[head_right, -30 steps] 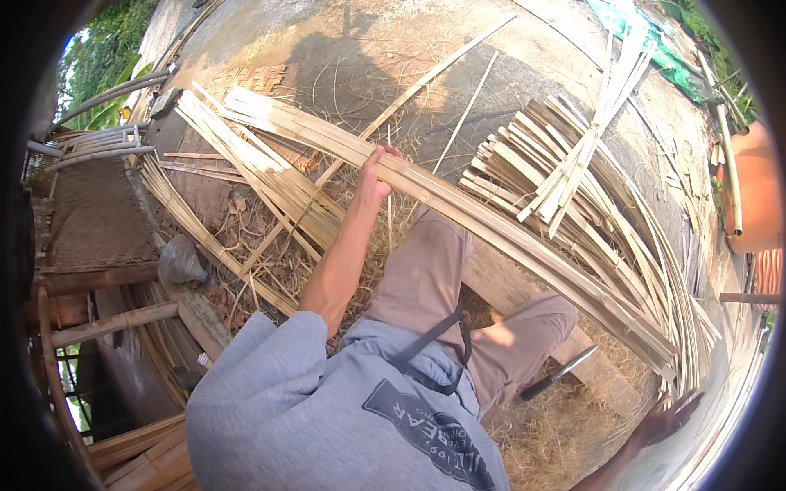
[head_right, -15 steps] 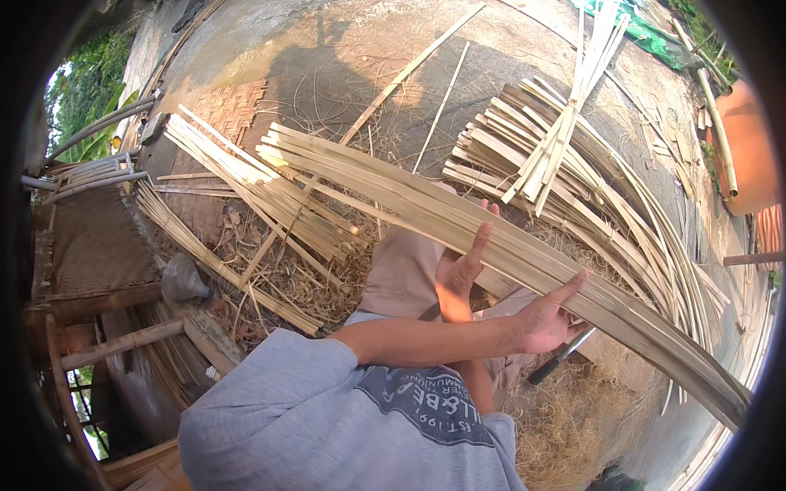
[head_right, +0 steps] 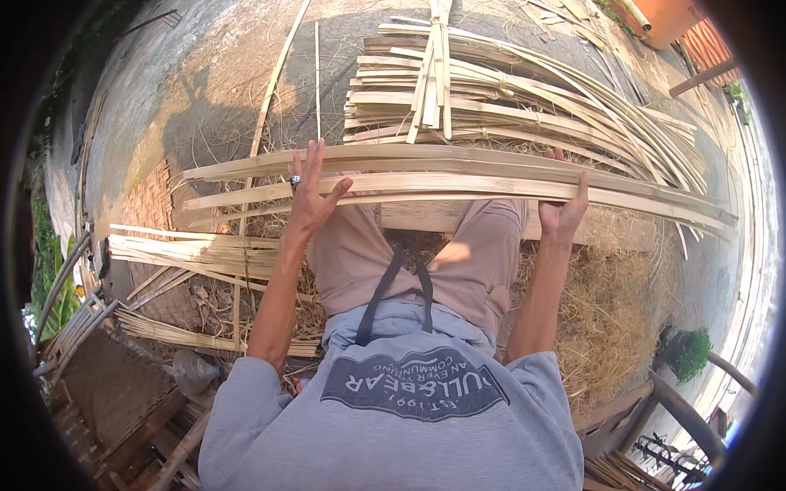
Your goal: The person uses a knife to split long bamboo strips into thinner slats on a wooden board. They then gather the slats, align them, and tie them into bundles using a thin strip of material.
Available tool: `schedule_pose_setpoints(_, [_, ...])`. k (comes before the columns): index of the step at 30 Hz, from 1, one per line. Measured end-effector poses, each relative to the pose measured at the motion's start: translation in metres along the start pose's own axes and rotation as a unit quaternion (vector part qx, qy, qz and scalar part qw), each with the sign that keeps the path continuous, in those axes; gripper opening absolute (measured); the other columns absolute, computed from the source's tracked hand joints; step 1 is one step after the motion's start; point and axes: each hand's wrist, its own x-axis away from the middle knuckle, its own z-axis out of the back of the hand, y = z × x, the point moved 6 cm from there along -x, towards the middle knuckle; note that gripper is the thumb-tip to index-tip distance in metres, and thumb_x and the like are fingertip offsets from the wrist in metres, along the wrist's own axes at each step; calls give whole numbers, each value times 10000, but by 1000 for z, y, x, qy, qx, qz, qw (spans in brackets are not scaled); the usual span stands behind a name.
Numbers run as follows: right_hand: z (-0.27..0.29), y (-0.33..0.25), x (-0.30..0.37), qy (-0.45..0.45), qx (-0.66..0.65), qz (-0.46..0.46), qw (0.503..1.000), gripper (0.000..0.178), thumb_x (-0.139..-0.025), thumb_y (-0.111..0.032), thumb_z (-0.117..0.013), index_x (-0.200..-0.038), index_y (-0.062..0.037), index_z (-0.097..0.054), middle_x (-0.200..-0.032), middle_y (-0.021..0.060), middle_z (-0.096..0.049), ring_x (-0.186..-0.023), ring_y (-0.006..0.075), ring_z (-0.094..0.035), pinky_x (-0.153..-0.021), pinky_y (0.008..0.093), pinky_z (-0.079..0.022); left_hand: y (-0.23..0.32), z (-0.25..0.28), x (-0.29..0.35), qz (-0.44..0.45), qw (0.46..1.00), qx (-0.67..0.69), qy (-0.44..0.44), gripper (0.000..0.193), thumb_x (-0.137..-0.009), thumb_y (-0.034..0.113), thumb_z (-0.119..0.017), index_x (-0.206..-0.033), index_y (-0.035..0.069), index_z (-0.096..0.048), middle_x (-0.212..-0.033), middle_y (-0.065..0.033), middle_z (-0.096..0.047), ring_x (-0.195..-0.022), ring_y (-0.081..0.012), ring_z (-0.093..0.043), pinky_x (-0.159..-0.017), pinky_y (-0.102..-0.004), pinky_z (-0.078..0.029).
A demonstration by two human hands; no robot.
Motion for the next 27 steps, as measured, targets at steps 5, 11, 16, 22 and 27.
schedule_pose_setpoints(5, [66, 0, -33, -33, -51, -34, 998, 461, -1060, -394, -486, -1228, 30, -561, -1202, 164, -624, -1188, 300, -587, -1101, 457, -465, 15, -26, -11, -22, 976, -106, -187, 1319, -621, 920, -642, -1622, 157, -247, -1477, -205, -452, -1430, -385, -343, -1229, -555, -70])
schedule_pose_setpoints(11, [109, 9, -40, 40, -47, -40, 997, 420, -1045, -361, -517, -1227, 17, -533, -1155, 155, -639, -1153, 320, -603, -1058, 458, -488, 23, -32, 38, -140, 970, -112, -162, 961, -614, 543, -854, -1357, 49, -499, -1200, -181, -531, -1264, -388, -468, -1199, -557, -209])
schedule_pose_setpoints(16, [149, 10, -67, 108, 55, 25, 992, 708, -1018, -469, -571, -1430, 74, -380, -1222, 233, -584, -1144, 357, -595, -1041, 467, -493, 53, -40, 50, -164, 974, -115, -109, 864, -658, 325, -823, -1384, 20, -466, -1261, -169, -534, -1285, -354, -471, -1185, -521, -272])
schedule_pose_setpoints(22, [32, 23, 15, 82, 637, 357, 678, 592, -939, -469, -681, -1345, -50, -583, -1390, 181, -552, -1320, 352, -468, -1131, 492, -353, 52, -42, 60, -143, 971, -169, -91, 920, -658, 328, -809, -1443, 20, -442, -1288, -140, -533, -1305, -308, -470, -1193, -490, -273])
schedule_pose_setpoints(27, [-2, 114, 44, -154, 772, 237, 570, 318, -892, -474, -717, -1077, -218, -763, -1406, 75, -585, -1468, 339, -361, -1209, 662, -8, 59, -42, 57, -161, 969, -165, -89, 897, -686, 320, -801, -1453, 18, -445, -1316, -142, -527, -1312, -302, -471, -1186, -491, -276])
